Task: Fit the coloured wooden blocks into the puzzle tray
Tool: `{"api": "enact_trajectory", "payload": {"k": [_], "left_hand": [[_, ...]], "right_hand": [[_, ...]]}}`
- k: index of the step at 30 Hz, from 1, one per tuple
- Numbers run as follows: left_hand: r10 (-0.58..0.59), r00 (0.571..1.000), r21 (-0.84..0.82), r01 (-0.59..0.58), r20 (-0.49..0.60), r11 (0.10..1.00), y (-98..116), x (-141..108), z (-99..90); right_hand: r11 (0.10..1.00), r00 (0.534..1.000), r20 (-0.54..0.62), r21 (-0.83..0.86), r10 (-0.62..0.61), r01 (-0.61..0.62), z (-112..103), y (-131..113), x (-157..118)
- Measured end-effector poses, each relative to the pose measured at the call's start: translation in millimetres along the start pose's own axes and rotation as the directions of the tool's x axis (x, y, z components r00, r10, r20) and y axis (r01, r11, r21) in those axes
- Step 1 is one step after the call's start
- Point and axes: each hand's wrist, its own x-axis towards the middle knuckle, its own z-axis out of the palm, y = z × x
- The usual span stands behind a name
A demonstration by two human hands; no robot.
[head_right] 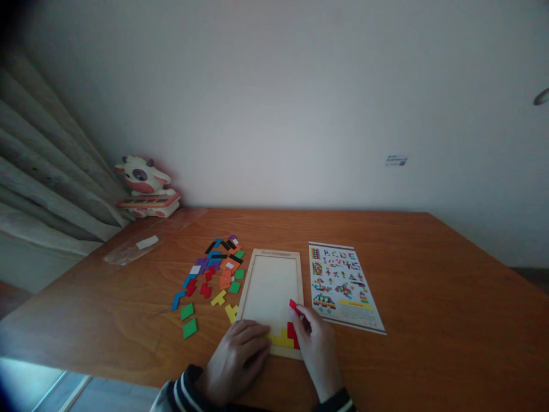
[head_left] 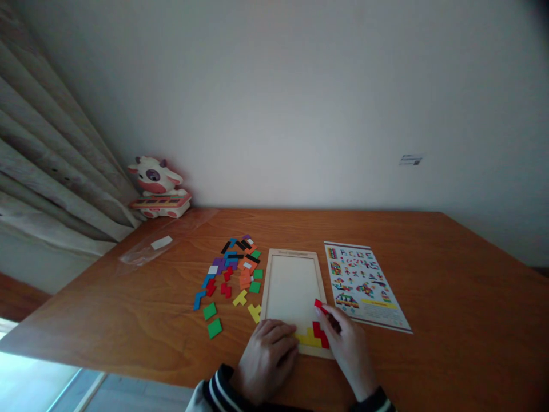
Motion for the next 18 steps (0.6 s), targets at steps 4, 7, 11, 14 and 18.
{"api": "enact_trajectory", "payload": {"k": [4, 7, 11, 14, 18], "left_hand": [[0.004, 1.0, -0.001, -0.004, -0.001, 1.0, -1, -1, 0.5], [0.002, 1.0, 0.003, -0.002, 0.007, 1.0, -1, -1, -0.1], [-0.004, 1.0, -0.003, 0.004, 0.005, 1.0, 0, -1, -0.8], [-0.007, 1.0, -0.009, 0.007, 0.006, 1.0, -1, 0, -0.7], [-0.011, 1.0, -0.017, 0.011, 0.009, 1.0, -1, 0, -0.3]], "right_hand": [[0.995, 0.998, 0.033, -0.078, -0.06, 0.063, 4, 0, 2], [0.991, 0.996, 0.041, -0.106, -0.074, 0.078, 4, 4, 2], [0.981, 0.99, 0.053, -0.138, -0.127, 0.133, 2, 12, 2], [0.977, 0.984, 0.073, -0.126, -0.162, 0.17, -1, 16, 4], [0.973, 0.975, 0.097, -0.092, -0.202, 0.211, -5, 19, 3]]}}
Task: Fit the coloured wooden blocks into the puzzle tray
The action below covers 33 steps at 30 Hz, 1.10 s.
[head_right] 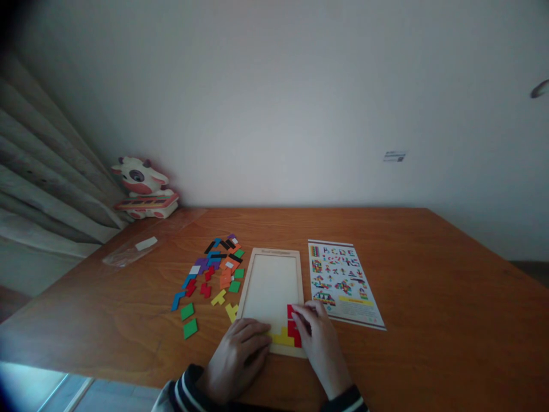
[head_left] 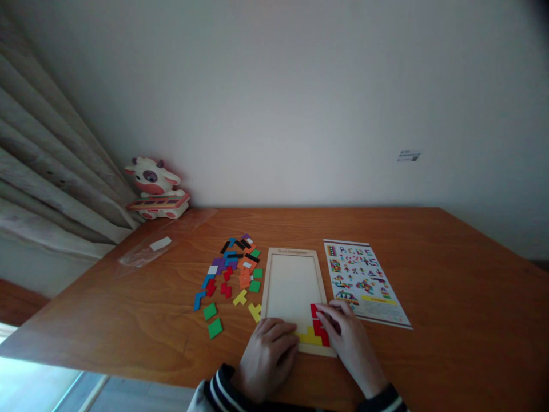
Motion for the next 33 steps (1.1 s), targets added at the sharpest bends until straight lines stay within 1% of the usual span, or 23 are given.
{"api": "enact_trajectory", "payload": {"k": [4, 8, 12, 15, 17, 18, 20, 22, 23, 25, 28, 30, 33], "left_hand": [[0.003, 1.0, -0.006, -0.003, -0.003, 1.0, 0, 1, -0.8], [0.0, 1.0, 0.002, 0.0, 0.009, 1.0, 0, 1, -0.3], [0.019, 1.0, 0.019, -0.019, -0.004, 1.0, 3, -2, 1.3], [0.004, 0.999, 0.042, -0.002, -0.033, 0.999, 0, -6, -6.2], [-0.049, 0.997, 0.09, 0.054, -0.057, 0.994, -12, -8, -19.6], [-0.087, 0.993, 0.129, 0.097, -0.078, 0.987, -21, -10, -28.5], [-0.182, 0.975, 0.23, 0.208, -0.129, 0.951, -45, -13, -49.0], [-0.266, 0.949, 0.336, 0.31, -0.171, 0.889, -72, -16, -68.9], [-0.291, 0.941, 0.375, 0.335, -0.171, 0.864, -85, -17, -77.4], [-0.325, 0.938, 0.416, 0.344, -0.117, 0.842, -106, -19, -89.9], [-0.322, 0.945, 0.419, 0.316, -0.057, 0.851, -123, -21, -97.1], [-0.307, 0.949, 0.4, 0.308, -0.069, 0.863, -126, -21, -96.8], [-0.285, 0.953, 0.374, 0.302, -0.101, 0.877, -124, -20, -93.9]], "right_hand": [[0.998, 0.999, 0.02, 0.054, 0.026, -0.027, -6, -5, -2], [0.997, 0.999, 0.035, 0.075, 0.009, -0.012, -11, -12, -5], [0.998, 0.999, -0.033, 0.058, -0.006, 0.008, -12, -12, -8], [0.998, 0.998, -0.057, 0.059, -0.007, 0.01, -12, -8, -10], [0.998, 0.998, -0.059, 0.062, -0.008, 0.012, -12, -6, -11], [0.998, 0.998, -0.061, 0.064, -0.013, 0.017, -12, -6, -11], [0.997, 0.998, -0.06, 0.069, -0.021, 0.026, -12, -5, -11], [0.997, 0.998, -0.053, 0.074, -0.029, 0.033, -12, -5, -12], [0.997, 0.998, -0.048, 0.075, -0.029, 0.032, -12, -4, -11], [0.996, 0.999, -0.04, 0.078, -0.03, 0.033, -11, -2, -11], [0.996, 0.999, -0.044, 0.084, -0.025, 0.028, -10, -1, -11], [0.996, 0.999, -0.046, 0.088, -0.01, 0.014, -10, -2, -12], [0.995, 0.998, -0.052, 0.102, 0.018, -0.013, -11, -6, -12]]}}
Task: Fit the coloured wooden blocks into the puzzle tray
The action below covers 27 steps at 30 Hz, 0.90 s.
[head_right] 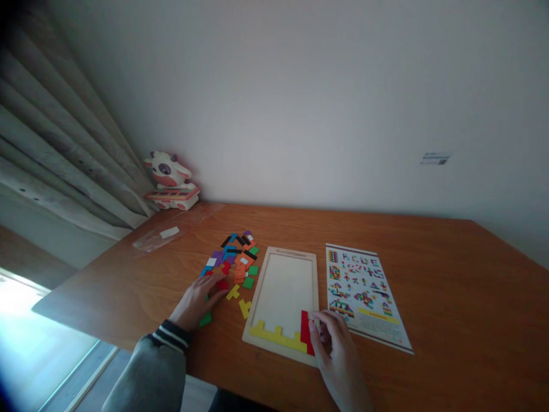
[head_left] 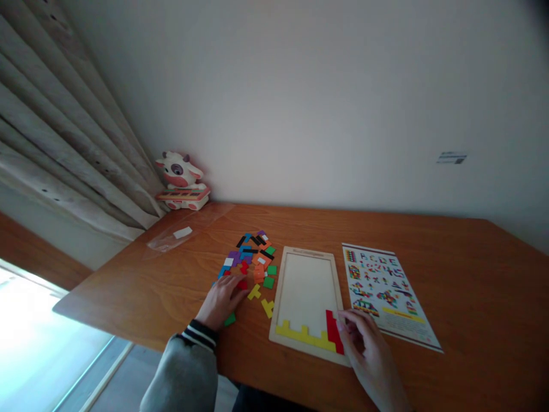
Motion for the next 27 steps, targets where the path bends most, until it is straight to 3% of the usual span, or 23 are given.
{"api": "enact_trajectory", "payload": {"k": [7, 14, 17, 20, 24, 27], "left_hand": [[0.006, 0.999, -0.147, -0.011, -0.037, 0.989, 19, 0, 4.0], [0.003, 0.999, -0.248, -0.013, -0.041, 0.969, 33, -1, 6.0], [0.04, 0.997, -0.327, -0.061, -0.072, 0.943, 49, -3, 5.5], [0.147, 0.983, -0.387, -0.179, -0.109, 0.905, 77, -7, 7.0], [0.335, 0.921, -0.46, -0.389, -0.199, 0.798, 118, -16, 17.4], [0.36, 0.91, -0.502, -0.415, -0.208, 0.759, 137, -23, 27.9]], "right_hand": [[0.998, 0.998, -0.018, 0.017, 0.058, -0.058, 0, -3, -1], [0.999, 0.998, -0.054, 0.006, 0.034, -0.033, -5, -3, -2], [0.999, 0.996, -0.09, -0.014, 0.027, -0.029, -7, -8, -7], [0.998, 0.994, -0.087, 0.017, 0.061, -0.059, -1, -24, -17], [0.97, 0.981, 0.138, 0.183, 0.139, -0.163, 19, -54, -26], [0.953, 0.955, 0.273, 0.24, 0.114, -0.182, 29, -63, -27]]}}
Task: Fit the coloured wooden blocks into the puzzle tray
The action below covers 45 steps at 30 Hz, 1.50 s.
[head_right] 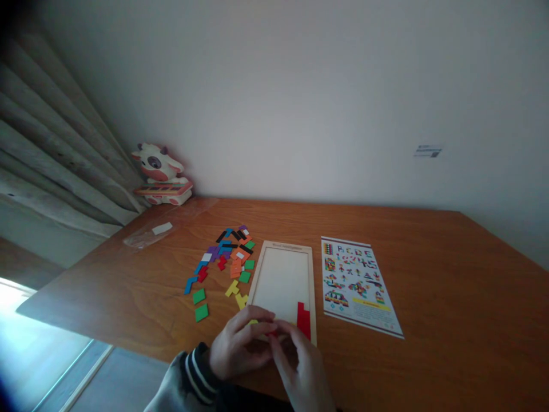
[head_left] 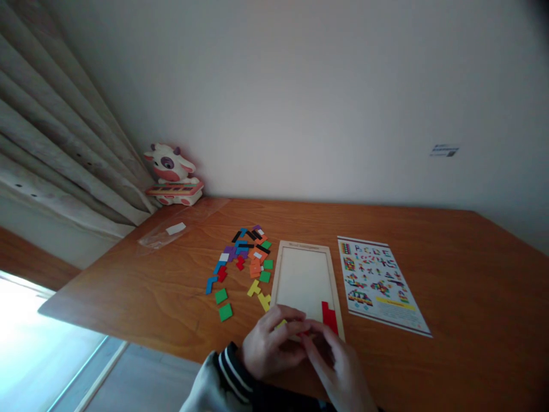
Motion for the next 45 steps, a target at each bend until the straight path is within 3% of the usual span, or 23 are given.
{"api": "enact_trajectory", "payload": {"k": [2, 5, 8, 11, 14, 19, 26, 36, 45], "left_hand": [[-0.02, 1.0, 0.021, 0.019, 0.022, 1.0, 3, -1, 6.5], [-0.084, 0.994, 0.085, 0.077, 0.076, 0.993, 3, -1, 8.0], [-0.19, 0.981, 0.15, 0.181, 0.048, 0.972, 2, 2, 7.1], [-0.321, 0.946, 0.214, 0.325, -0.054, 0.921, -2, 2, 6.1], [-0.393, 0.907, 0.243, 0.419, -0.15, 0.875, -12, -3, 0.7], [-0.384, 0.916, 0.264, 0.401, -0.118, 0.877, -25, -13, -12.6], [-0.377, 0.926, 0.283, 0.366, -0.014, 0.887, -22, -13, -13.5], [-0.376, 0.927, 0.272, 0.363, -0.006, 0.891, -22, -11, -14.1], [-0.407, 0.913, 0.282, 0.381, 0.038, 0.881, -22, -13, -13.3]], "right_hand": [[1.0, 1.0, -0.018, -0.007, -0.007, 0.007, -3, 4, 4], [0.997, 0.985, -0.168, -0.071, -0.033, 0.022, -24, 15, 17], [0.992, 0.953, -0.301, -0.123, -0.02, -0.018, -49, 25, 38], [0.985, 0.966, -0.257, -0.169, -0.006, -0.039, -59, 33, 57], [0.966, 0.976, -0.215, -0.257, -0.047, -0.01, -54, 40, 64], [0.923, 0.957, -0.254, -0.384, -0.141, 0.034, -47, 52, 64], [0.899, 0.936, -0.294, -0.436, -0.191, 0.046, -47, 57, 67], [0.894, 0.931, -0.327, -0.448, -0.161, -0.003, -46, 59, 68], [0.9, 0.924, -0.314, -0.431, -0.219, 0.067, -49, 62, 63]]}}
